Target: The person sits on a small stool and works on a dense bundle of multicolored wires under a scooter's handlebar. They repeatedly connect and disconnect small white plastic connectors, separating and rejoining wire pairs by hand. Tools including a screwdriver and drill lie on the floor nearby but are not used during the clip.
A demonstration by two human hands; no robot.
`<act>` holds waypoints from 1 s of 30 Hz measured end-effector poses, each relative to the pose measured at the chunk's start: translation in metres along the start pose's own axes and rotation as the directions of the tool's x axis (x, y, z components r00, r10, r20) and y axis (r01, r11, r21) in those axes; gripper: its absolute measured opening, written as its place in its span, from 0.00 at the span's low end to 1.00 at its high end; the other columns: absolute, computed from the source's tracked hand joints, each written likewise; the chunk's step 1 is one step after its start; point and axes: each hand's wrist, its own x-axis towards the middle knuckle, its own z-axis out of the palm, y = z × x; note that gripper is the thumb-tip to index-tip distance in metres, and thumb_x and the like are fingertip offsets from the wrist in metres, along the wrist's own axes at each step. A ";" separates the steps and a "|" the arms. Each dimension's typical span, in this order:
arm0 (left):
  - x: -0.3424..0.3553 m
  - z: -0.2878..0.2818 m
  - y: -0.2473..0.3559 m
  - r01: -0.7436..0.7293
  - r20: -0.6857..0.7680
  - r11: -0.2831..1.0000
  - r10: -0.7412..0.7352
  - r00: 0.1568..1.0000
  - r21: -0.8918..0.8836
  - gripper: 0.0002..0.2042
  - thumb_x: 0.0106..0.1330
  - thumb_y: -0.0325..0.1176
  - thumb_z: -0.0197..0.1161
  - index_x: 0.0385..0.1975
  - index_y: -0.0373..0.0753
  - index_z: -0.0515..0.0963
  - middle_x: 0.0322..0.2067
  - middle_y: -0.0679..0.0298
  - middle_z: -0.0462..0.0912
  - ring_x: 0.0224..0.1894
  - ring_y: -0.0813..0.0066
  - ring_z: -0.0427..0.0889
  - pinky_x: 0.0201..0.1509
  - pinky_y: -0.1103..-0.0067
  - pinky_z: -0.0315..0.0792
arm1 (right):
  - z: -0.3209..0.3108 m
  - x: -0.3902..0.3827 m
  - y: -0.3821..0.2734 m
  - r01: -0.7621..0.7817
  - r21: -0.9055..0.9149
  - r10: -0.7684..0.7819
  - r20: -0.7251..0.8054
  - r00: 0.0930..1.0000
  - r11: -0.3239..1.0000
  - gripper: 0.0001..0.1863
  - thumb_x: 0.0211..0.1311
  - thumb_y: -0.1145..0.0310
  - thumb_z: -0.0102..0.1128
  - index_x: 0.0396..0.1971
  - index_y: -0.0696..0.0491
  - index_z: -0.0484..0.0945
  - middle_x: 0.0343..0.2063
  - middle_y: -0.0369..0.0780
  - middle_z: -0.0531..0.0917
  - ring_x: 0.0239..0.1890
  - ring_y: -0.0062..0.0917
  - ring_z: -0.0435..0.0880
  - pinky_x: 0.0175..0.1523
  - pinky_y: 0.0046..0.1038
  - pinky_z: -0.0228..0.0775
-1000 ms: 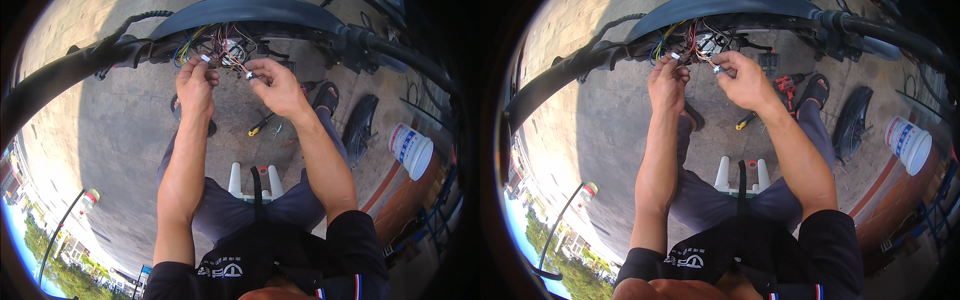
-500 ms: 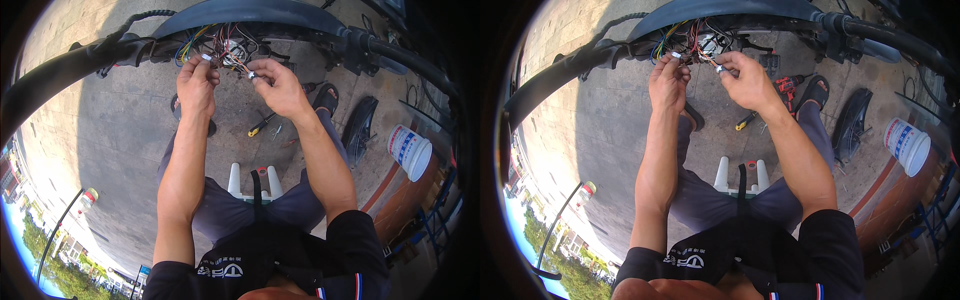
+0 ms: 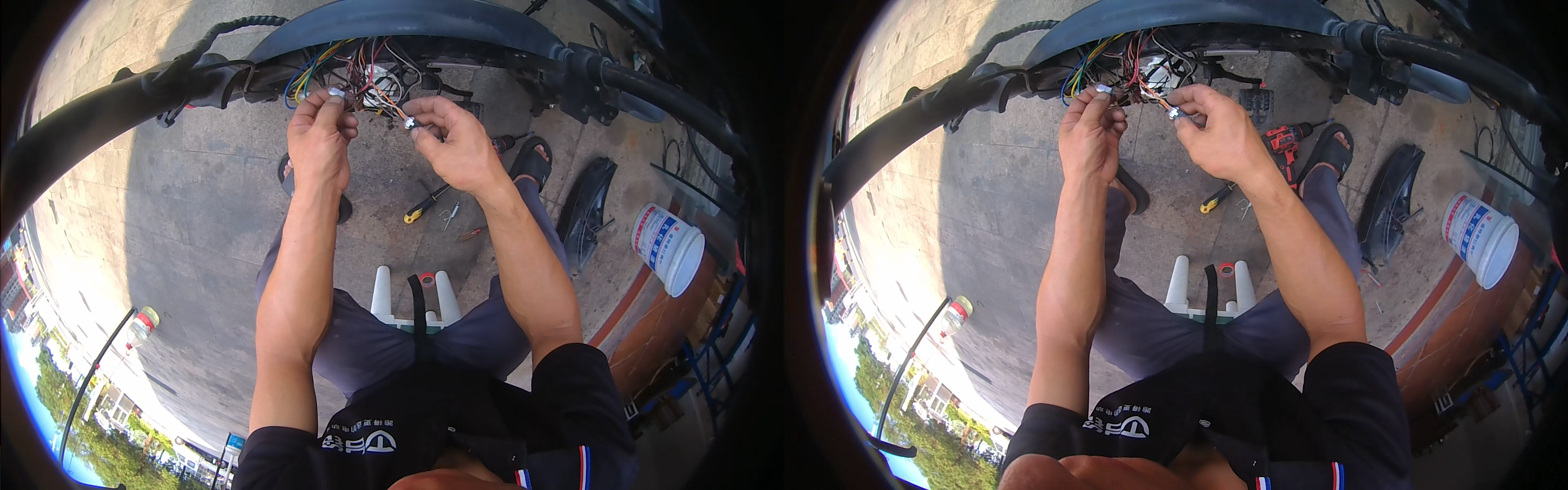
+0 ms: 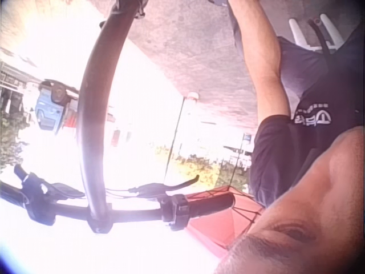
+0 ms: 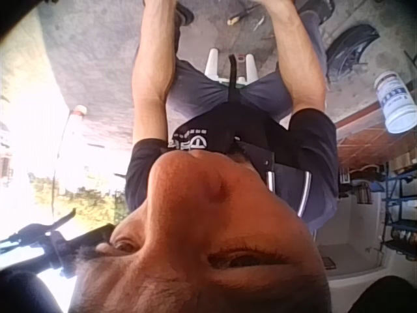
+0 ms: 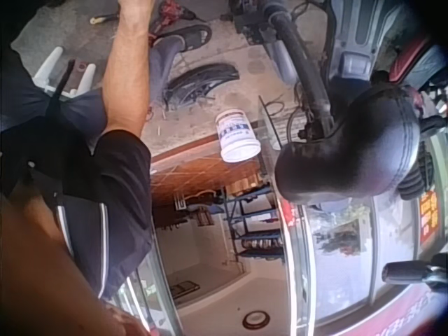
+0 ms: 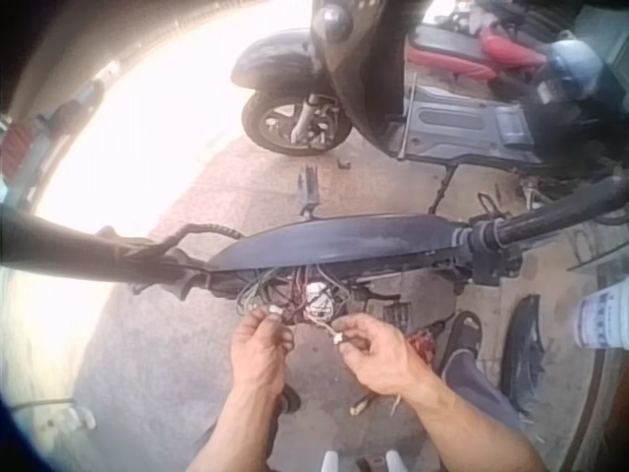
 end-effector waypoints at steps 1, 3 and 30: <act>0.000 0.000 0.000 -0.005 0.001 1.000 0.005 1.000 -0.001 0.06 0.64 0.27 0.58 0.37 0.34 0.72 0.25 0.65 0.77 0.22 0.81 0.75 0.24 0.86 0.69 | 0.000 0.000 0.000 -0.005 -0.008 0.005 -0.002 1.000 1.000 0.17 0.57 0.79 0.52 0.49 0.61 0.72 0.37 0.37 0.81 0.32 0.13 0.73 0.39 0.18 0.68; 0.000 -0.001 0.000 -0.002 0.001 1.000 0.002 1.000 0.001 0.06 0.63 0.27 0.58 0.37 0.34 0.72 0.25 0.65 0.77 0.22 0.81 0.75 0.25 0.86 0.69 | 0.000 0.000 0.000 0.014 -0.010 -0.014 -0.001 1.000 1.000 0.17 0.57 0.79 0.53 0.49 0.61 0.72 0.37 0.37 0.81 0.32 0.13 0.73 0.39 0.18 0.68; 0.005 -0.009 0.000 -0.105 0.008 0.986 0.105 0.994 0.126 0.06 0.66 0.26 0.55 0.40 0.38 0.68 0.36 0.58 0.82 0.24 0.78 0.76 0.27 0.84 0.70 | 0.000 0.002 0.000 0.037 -0.015 -0.037 -0.020 0.999 0.999 0.17 0.58 0.78 0.53 0.49 0.61 0.72 0.36 0.38 0.82 0.31 0.13 0.73 0.38 0.18 0.67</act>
